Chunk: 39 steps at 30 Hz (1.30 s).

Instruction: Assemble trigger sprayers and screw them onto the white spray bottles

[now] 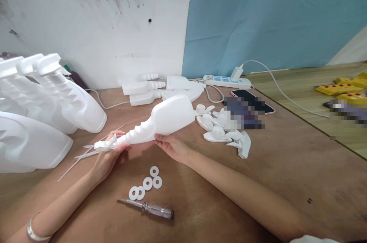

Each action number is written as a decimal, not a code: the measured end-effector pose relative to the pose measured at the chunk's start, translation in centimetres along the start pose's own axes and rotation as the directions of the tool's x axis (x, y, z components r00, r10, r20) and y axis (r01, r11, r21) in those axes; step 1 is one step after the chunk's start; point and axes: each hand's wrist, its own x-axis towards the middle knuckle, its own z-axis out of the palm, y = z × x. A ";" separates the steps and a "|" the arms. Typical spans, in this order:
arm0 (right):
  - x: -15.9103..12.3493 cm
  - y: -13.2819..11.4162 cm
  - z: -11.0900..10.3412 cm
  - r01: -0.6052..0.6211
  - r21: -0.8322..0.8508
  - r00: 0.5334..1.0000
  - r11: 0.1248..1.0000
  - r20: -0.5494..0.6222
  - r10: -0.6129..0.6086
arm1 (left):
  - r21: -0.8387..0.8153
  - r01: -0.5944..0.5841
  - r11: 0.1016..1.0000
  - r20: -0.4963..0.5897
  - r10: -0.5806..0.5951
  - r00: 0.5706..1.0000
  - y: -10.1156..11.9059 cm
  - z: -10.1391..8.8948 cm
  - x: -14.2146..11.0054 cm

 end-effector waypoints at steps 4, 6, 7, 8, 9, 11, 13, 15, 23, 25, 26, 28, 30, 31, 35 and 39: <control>0.0 -0.1 0.2 0.000 -0.005 1.000 1.000 -0.008 0.000 | -0.026 0.049 0.998 0.084 -0.047 0.995 -0.2 -0.1 0.0; -0.1 -0.1 0.3 0.003 -0.005 1.000 1.000 -0.008 -0.003 | -0.005 0.060 0.998 0.066 -0.060 0.996 -0.1 -0.2 0.1; -0.1 -0.2 0.3 0.005 -0.004 1.000 1.000 -0.009 -0.005 | 0.005 0.052 0.999 0.056 -0.052 0.997 -0.1 -0.2 0.1; -0.1 -0.2 0.3 0.007 -0.003 1.000 1.000 -0.011 -0.007 | 0.016 0.036 0.999 0.046 -0.037 0.998 -0.1 -0.2 0.1; -0.1 -0.2 0.3 0.008 -0.003 1.000 1.000 -0.015 -0.008 | 0.024 0.016 1.000 0.038 -0.017 0.999 0.0 -0.2 0.1; -0.1 -0.2 0.3 0.007 -0.006 1.000 1.000 -0.020 -0.007 | 0.006 -0.018 1.000 0.027 0.018 0.999 0.0 -0.1 0.1; -0.1 -0.2 0.3 0.004 -0.009 1.000 1.000 -0.023 -0.004 | -0.060 -0.003 0.998 0.034 0.005 0.999 0.1 0.0 0.1; -0.1 -0.2 0.2 0.001 -0.010 1.000 1.000 -0.022 -0.001 | -0.139 0.068 0.988 0.063 -0.060 0.996 0.1 0.2 0.0; -0.1 -0.1 0.1 0.017 -0.021 1.000 1.000 0.002 -0.017 | -0.117 0.107 0.987 0.140 -0.090 0.986 0.3 0.1 0.1; -0.1 -0.1 0.2 0.016 -0.015 1.000 1.000 0.003 -0.016 | -0.130 0.066 0.989 0.136 -0.048 0.989 0.3 0.0 0.1; -0.1 -0.1 0.2 0.017 -0.010 1.000 1.000 0.007 -0.017 | -0.141 0.046 0.989 0.131 -0.027 0.991 0.2 0.0 0.1; -0.1 -0.1 0.1 0.017 -0.003 1.000 1.000 0.015 -0.017 | -0.159 0.030 0.987 0.120 -0.011 0.993 0.2 0.0 0.0; -0.1 -0.1 0.1 0.014 -0.001 1.000 1.000 0.017 -0.014 | -0.153 0.052 0.987 0.121 -0.034 0.992 0.0 0.1 -0.1; 0.0 -0.1 0.1 0.009 -0.002 1.000 1.000 0.016 -0.009 | -0.141 0.072 0.987 0.125 -0.055 0.991 0.0 0.1 -0.1; -0.1 -0.2 0.1 0.008 -0.004 1.000 1.000 0.014 -0.008 | -0.052 0.146 0.988 0.120 -0.139 0.983 -0.3 0.0 0.0; 0.0 -0.2 0.1 0.013 -0.009 1.000 1.000 0.019 -0.013 | -0.034 0.136 0.990 0.128 -0.131 0.983 -0.2 -0.1 0.0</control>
